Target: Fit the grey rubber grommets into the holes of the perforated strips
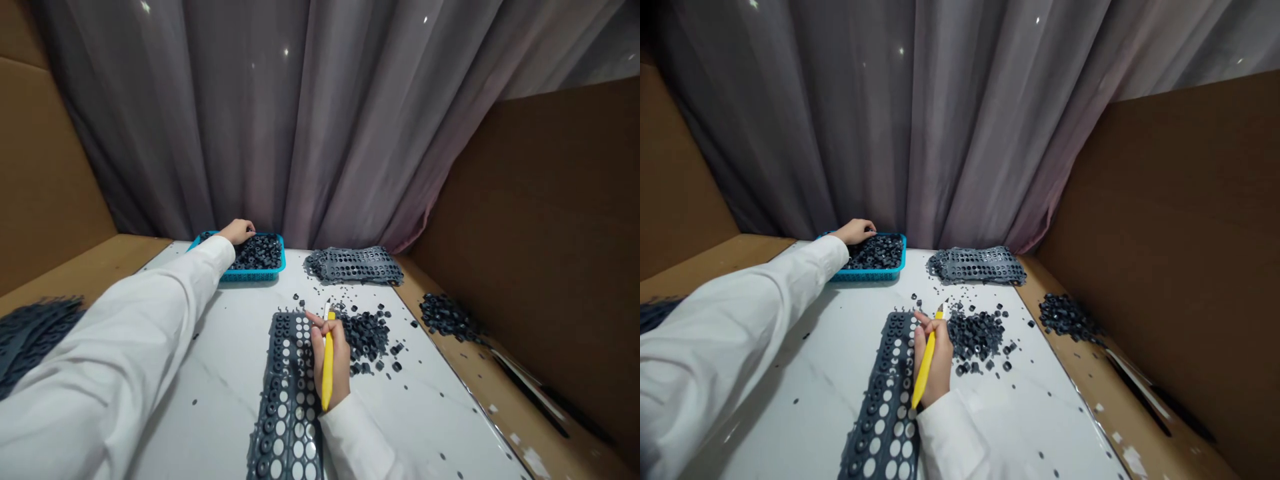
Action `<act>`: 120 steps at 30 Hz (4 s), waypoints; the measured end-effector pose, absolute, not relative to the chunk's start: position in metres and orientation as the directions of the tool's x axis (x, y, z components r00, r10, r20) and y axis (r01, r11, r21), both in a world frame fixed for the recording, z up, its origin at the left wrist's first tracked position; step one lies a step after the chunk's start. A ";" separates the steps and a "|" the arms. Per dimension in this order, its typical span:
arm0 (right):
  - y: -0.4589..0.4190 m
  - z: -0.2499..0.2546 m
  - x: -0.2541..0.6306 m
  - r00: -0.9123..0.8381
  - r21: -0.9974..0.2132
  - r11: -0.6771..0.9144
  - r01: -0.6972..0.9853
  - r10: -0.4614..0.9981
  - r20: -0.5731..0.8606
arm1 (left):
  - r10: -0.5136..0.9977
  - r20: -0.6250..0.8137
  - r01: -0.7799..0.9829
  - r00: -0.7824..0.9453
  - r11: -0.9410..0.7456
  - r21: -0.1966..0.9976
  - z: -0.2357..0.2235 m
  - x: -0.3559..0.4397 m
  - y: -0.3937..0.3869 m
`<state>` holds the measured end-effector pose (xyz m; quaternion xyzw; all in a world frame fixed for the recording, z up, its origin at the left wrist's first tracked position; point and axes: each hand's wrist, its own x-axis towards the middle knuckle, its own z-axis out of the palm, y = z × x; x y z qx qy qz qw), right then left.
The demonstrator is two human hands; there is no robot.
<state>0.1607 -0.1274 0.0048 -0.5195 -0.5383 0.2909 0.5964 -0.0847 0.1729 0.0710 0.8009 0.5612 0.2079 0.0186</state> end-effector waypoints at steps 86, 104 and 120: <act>-0.093 -0.022 0.158 0.140 -0.966 0.107 0.234 0.980 0.142 | 0.480 0.067 0.443 0.874 -0.847 0.294 0.012 0.002 -0.029; -0.083 -0.026 0.161 0.125 -0.957 0.029 0.289 0.990 0.068 | 0.604 0.209 0.510 0.769 -0.777 0.371 0.011 0.001 -0.026; -0.064 -0.019 0.161 0.111 -0.968 0.002 0.251 0.993 0.031 | 0.862 -0.052 0.318 0.504 -0.129 0.939 0.009 0.010 -0.014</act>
